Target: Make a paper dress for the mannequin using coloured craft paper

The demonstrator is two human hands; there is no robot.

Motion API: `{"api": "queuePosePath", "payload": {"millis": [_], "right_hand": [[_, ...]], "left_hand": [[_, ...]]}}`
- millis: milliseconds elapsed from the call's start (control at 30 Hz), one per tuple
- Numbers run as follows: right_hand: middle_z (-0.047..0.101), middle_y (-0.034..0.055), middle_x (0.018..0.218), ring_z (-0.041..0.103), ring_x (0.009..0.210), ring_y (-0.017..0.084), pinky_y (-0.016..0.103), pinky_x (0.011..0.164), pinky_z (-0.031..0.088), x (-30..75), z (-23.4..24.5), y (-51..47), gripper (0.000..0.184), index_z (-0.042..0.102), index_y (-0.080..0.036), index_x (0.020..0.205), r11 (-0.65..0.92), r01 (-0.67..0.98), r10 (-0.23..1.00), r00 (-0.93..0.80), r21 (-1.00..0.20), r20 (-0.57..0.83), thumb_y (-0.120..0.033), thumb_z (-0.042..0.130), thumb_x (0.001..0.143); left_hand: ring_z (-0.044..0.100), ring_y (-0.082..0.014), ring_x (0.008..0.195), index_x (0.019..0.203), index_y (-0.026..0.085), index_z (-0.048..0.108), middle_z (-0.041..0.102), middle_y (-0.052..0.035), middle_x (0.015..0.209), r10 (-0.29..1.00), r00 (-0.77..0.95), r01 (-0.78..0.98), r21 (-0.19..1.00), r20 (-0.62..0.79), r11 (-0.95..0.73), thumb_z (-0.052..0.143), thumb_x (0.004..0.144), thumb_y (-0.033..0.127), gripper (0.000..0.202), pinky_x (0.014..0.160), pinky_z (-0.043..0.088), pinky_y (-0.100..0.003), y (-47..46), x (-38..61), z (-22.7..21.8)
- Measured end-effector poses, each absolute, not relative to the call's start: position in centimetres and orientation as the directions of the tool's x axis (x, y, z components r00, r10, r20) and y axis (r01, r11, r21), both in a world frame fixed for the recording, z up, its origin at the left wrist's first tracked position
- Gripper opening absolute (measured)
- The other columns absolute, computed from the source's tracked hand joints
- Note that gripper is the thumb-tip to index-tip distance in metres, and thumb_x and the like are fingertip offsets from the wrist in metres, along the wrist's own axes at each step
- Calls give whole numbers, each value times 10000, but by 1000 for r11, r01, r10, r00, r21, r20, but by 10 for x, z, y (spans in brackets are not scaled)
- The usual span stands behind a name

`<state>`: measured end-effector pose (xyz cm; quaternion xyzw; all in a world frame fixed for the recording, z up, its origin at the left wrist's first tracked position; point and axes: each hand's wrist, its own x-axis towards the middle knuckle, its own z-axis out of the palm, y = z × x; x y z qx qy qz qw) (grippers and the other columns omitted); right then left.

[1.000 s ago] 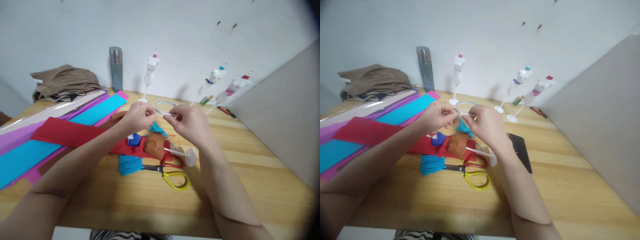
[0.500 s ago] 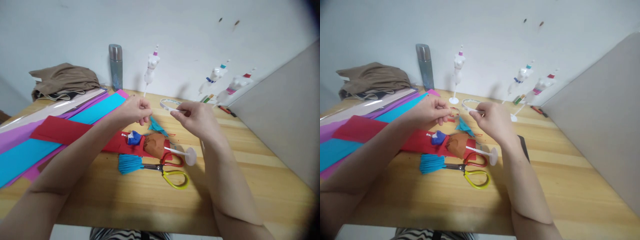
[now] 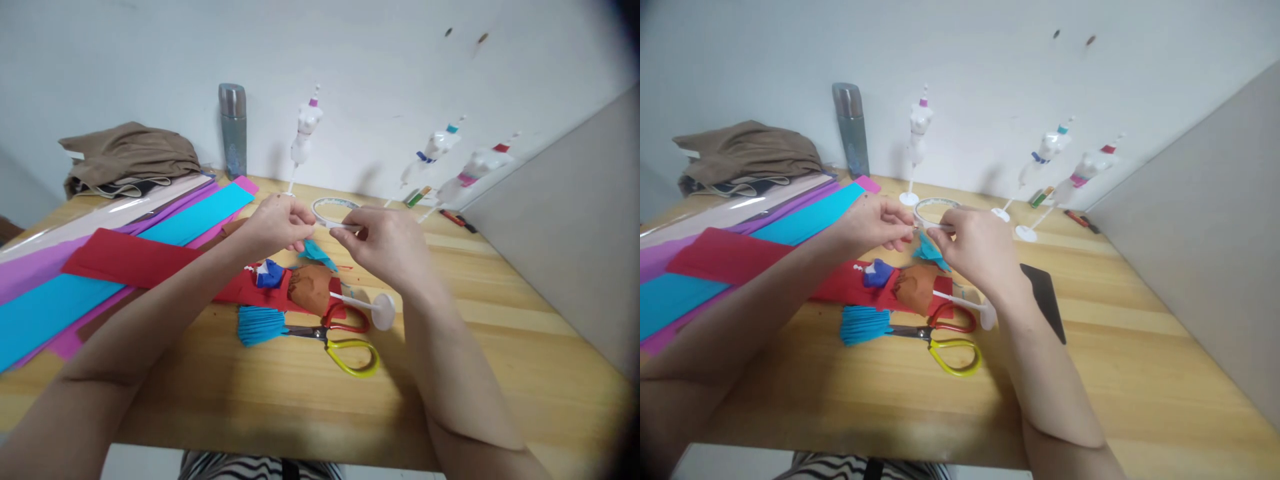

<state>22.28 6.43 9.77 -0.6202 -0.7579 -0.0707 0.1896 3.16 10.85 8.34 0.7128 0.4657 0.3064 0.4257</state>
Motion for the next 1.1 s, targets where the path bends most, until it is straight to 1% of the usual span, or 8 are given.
{"api": "queuePosePath", "payload": {"millis": [67, 167, 267, 367, 567, 733, 900, 1100], "right_hand": [[713, 61, 699, 605, 629, 201, 314, 587, 325, 222, 97, 64, 207, 718, -211, 767, 222, 967, 917, -164, -125, 364, -361, 649, 892], [713, 57, 710, 604, 637, 196, 312, 584, 318, 221, 98, 64, 193, 720, -211, 777, 216, 969, 925, -164, -118, 342, -353, 657, 891], [718, 59, 724, 604, 645, 196, 315, 588, 318, 220, 99, 64, 189, 723, -206, 789, 211, 971, 929, -164, -113, 331, -348, 659, 896], [718, 60, 720, 603, 646, 197, 317, 595, 329, 220, 99, 64, 195, 729, -205, 800, 211, 970, 931, -160, -124, 326, -357, 660, 903], [723, 69, 745, 602, 659, 206, 321, 589, 314, 220, 98, 64, 215, 717, -208, 779, 226, 966, 929, -176, -123, 327, -363, 644, 908], [709, 65, 727, 583, 643, 201, 319, 579, 295, 219, 99, 64, 210, 693, -211, 739, 242, 962, 924, -189, -125, 332, -343, 649, 897], [712, 72, 746, 593, 659, 207, 318, 577, 287, 220, 98, 64, 228, 695, -207, 752, 245, 963, 921, -196, -110, 337, -361, 634, 910], [719, 78, 772, 594, 673, 206, 315, 580, 270, 215, 97, 62, 226, 722, -201, 785, 248, 966, 919, -210, -76, 334, -357, 618, 912]], "left_hand": [[667, -115, 533, 896, 128, 713, 731, -18, 718, 919, 360, 414, 855, 163, -314, 687, 808, 107, 94, 531, 542, -212, 111, 31, 78], [659, -106, 565, 894, 145, 725, 728, -7, 742, 862, 364, 403, 774, 353, -488, 685, 806, 121, 99, 589, 555, -217, 112, 29, 71], [670, -114, 632, 844, 152, 725, 727, -11, 763, 827, 388, 395, 738, 406, -547, 668, 803, 112, 81, 630, 556, -218, 112, 28, 69], [667, -112, 634, 796, 155, 701, 718, -6, 764, 838, 401, 392, 757, 371, -523, 662, 793, 101, 67, 623, 548, -214, 112, 29, 70], [646, -93, 549, 750, 159, 627, 651, 27, 656, 865, 457, 371, 839, 209, -399, 664, 772, 96, 76, 544, 519, -187, 113, 32, 75], [650, -87, 538, 733, 162, 601, 645, 21, 645, 872, 459, 344, 871, 170, -351, 656, 808, 112, 106, 500, 488, -164, 110, 32, 77], [656, -95, 538, 690, 167, 569, 643, 23, 628, 873, 455, 394, 840, 173, -372, 637, 799, 97, 147, 519, 486, -182, 107, 34, 80], [637, -143, 540, 633, 183, 573, 573, 37, 504, 894, 433, 528, 772, 114, -354, 612, 748, 63, 171, 588, 498, -247, 100, 34, 88]]}}
